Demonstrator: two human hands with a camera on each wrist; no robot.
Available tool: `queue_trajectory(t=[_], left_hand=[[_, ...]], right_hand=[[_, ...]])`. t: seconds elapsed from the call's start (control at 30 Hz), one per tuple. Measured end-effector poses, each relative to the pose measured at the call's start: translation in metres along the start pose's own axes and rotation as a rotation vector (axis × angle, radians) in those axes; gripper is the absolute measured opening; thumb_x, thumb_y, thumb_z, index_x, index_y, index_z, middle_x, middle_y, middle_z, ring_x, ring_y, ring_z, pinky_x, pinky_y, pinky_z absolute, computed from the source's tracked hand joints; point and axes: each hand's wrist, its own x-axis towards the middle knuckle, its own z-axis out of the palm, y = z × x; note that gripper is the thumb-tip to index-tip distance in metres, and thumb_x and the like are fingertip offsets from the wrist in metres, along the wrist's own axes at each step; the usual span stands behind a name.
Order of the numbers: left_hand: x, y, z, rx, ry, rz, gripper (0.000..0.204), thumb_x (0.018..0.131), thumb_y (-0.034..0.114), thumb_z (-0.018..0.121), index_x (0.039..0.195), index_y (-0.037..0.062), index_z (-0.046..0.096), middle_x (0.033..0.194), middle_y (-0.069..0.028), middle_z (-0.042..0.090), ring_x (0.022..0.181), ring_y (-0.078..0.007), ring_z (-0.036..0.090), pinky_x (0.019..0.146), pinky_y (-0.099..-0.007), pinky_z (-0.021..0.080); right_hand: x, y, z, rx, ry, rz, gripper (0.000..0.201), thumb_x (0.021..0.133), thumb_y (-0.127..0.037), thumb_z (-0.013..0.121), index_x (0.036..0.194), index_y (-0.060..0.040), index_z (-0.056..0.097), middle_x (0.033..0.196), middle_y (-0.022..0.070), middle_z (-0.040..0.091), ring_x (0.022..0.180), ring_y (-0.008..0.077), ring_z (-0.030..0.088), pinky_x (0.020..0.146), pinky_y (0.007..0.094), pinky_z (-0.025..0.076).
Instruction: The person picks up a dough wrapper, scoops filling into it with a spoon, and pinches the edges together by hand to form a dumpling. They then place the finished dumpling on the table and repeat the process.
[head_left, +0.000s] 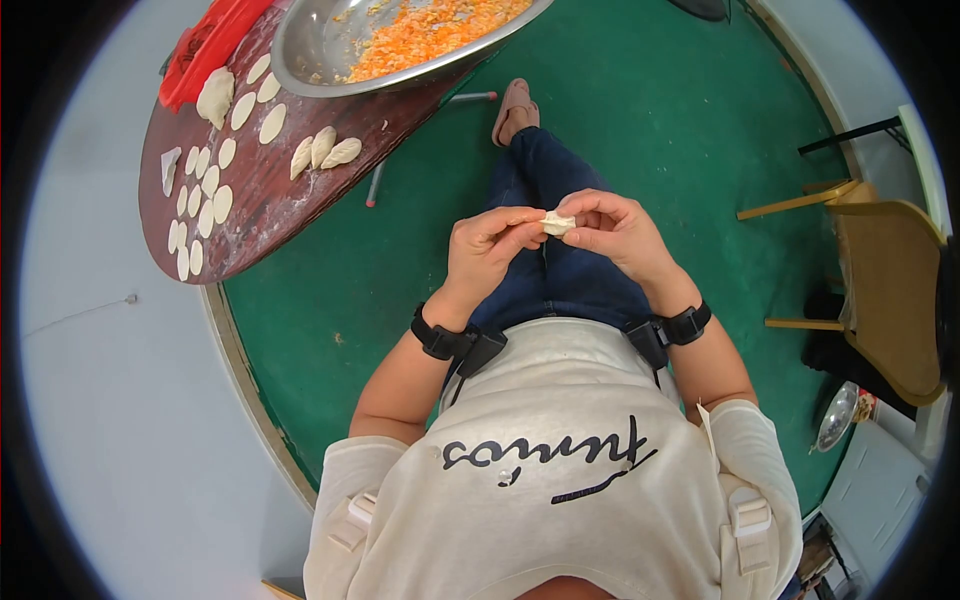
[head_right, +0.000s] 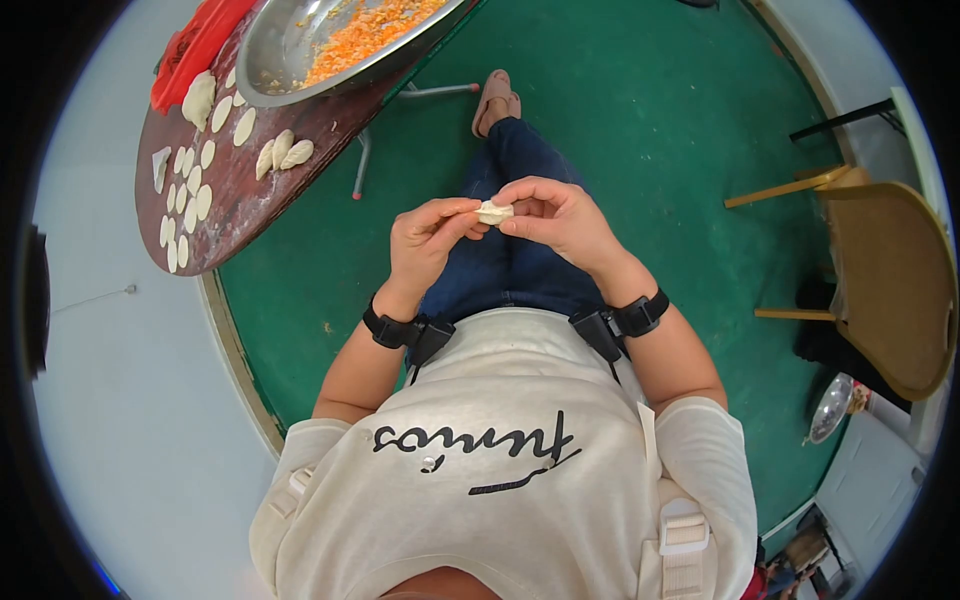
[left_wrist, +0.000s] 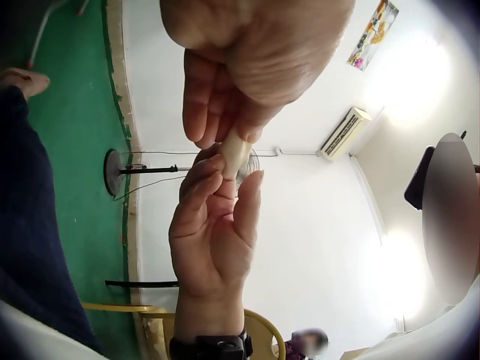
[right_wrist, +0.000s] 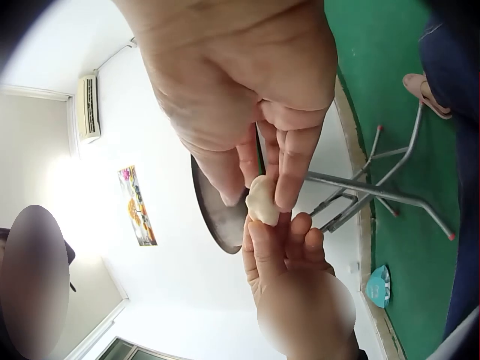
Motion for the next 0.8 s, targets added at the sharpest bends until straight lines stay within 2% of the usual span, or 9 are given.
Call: queue_trajectory(t=[0.07, 0.13, 0.27, 0.33, 0.47, 0.53, 0.63, 0.8], left_hand=[[0.0, 0.001, 0.0, -0.022, -0.009, -0.009, 0.015, 0.083, 0.004, 0.06, 0.097, 0.0005, 0.065, 0.084, -0.0082, 0.066, 0.071, -0.0121, 0.063, 0.063, -0.0217, 0.052], [0.0, 0.003, 0.0, -0.172, 0.004, -0.074, 0.016, 0.084, 0.003, 0.06, 0.099, 0.0003, 0.064, 0.084, -0.0074, 0.066, 0.072, -0.0115, 0.063, 0.064, -0.0216, 0.052], [-0.002, -0.005, -0.003, -0.14, 0.018, -0.071, 0.017, 0.084, 0.003, 0.059, 0.1, 0.0, 0.064, 0.084, -0.0069, 0.065, 0.073, -0.0116, 0.063, 0.064, -0.0218, 0.052], [-0.002, -0.007, -0.005, -0.116, -0.021, -0.036, 0.017, 0.084, 0.003, 0.059, 0.1, 0.0006, 0.064, 0.083, -0.0068, 0.065, 0.073, -0.0115, 0.063, 0.065, -0.0218, 0.052], [-0.002, -0.006, -0.006, -0.068, 0.019, -0.014, 0.017, 0.084, 0.004, 0.06, 0.1, 0.0012, 0.064, 0.083, -0.0067, 0.065, 0.072, -0.011, 0.063, 0.065, -0.0215, 0.052], [0.0, -0.004, -0.009, -0.077, 0.008, -0.106, 0.016, 0.084, 0.005, 0.06, 0.099, 0.0014, 0.064, 0.083, -0.0068, 0.065, 0.072, -0.0104, 0.063, 0.065, -0.0213, 0.052], [0.003, 0.002, -0.013, -0.118, -0.042, -0.141, 0.019, 0.085, 0.002, 0.057, 0.103, -0.0016, 0.061, 0.088, -0.0081, 0.064, 0.075, -0.012, 0.062, 0.066, -0.0229, 0.052], [0.003, -0.007, -0.016, -0.104, -0.08, -0.109, 0.018, 0.083, 0.003, 0.06, 0.1, -0.0004, 0.063, 0.087, -0.0058, 0.063, 0.076, -0.0108, 0.06, 0.069, -0.0215, 0.05]], right_hand=[[0.001, 0.003, -0.003, -0.031, -0.021, -0.031, 0.023, 0.079, 0.004, 0.062, 0.101, -0.0006, 0.06, 0.096, 0.0039, 0.061, 0.085, 0.0095, 0.058, 0.073, 0.0206, 0.048], [0.001, 0.001, -0.002, -0.043, 0.035, -0.056, 0.02, 0.078, 0.005, 0.062, 0.098, -0.0005, 0.061, 0.095, 0.0033, 0.061, 0.083, 0.0093, 0.058, 0.071, 0.0202, 0.047], [0.001, 0.0, -0.001, -0.073, 0.037, -0.098, 0.023, 0.077, 0.006, 0.062, 0.099, -0.0005, 0.06, 0.095, 0.0042, 0.061, 0.083, 0.0099, 0.058, 0.072, 0.0206, 0.048], [0.0, -0.002, 0.001, -0.041, 0.054, -0.048, 0.024, 0.077, 0.007, 0.062, 0.099, -0.0004, 0.059, 0.094, 0.0055, 0.061, 0.084, 0.011, 0.059, 0.074, 0.0215, 0.048], [0.0, -0.001, 0.001, -0.039, 0.036, -0.033, 0.024, 0.076, 0.008, 0.062, 0.099, -0.0001, 0.057, 0.094, 0.0066, 0.061, 0.085, 0.0122, 0.06, 0.076, 0.0229, 0.049], [0.001, 0.002, 0.0, -0.041, 0.065, -0.078, 0.023, 0.076, 0.007, 0.063, 0.097, 0.0004, 0.057, 0.094, 0.0066, 0.061, 0.086, 0.0129, 0.06, 0.077, 0.0235, 0.05], [0.001, 0.002, 0.001, -0.057, 0.075, -0.056, 0.023, 0.076, 0.007, 0.063, 0.097, 0.0005, 0.057, 0.093, 0.0065, 0.061, 0.086, 0.0128, 0.06, 0.076, 0.0233, 0.05], [0.003, 0.006, 0.003, -0.04, 0.055, -0.034, 0.023, 0.075, 0.009, 0.064, 0.095, 0.0003, 0.055, 0.095, 0.0069, 0.059, 0.086, 0.0131, 0.06, 0.077, 0.0234, 0.051]])
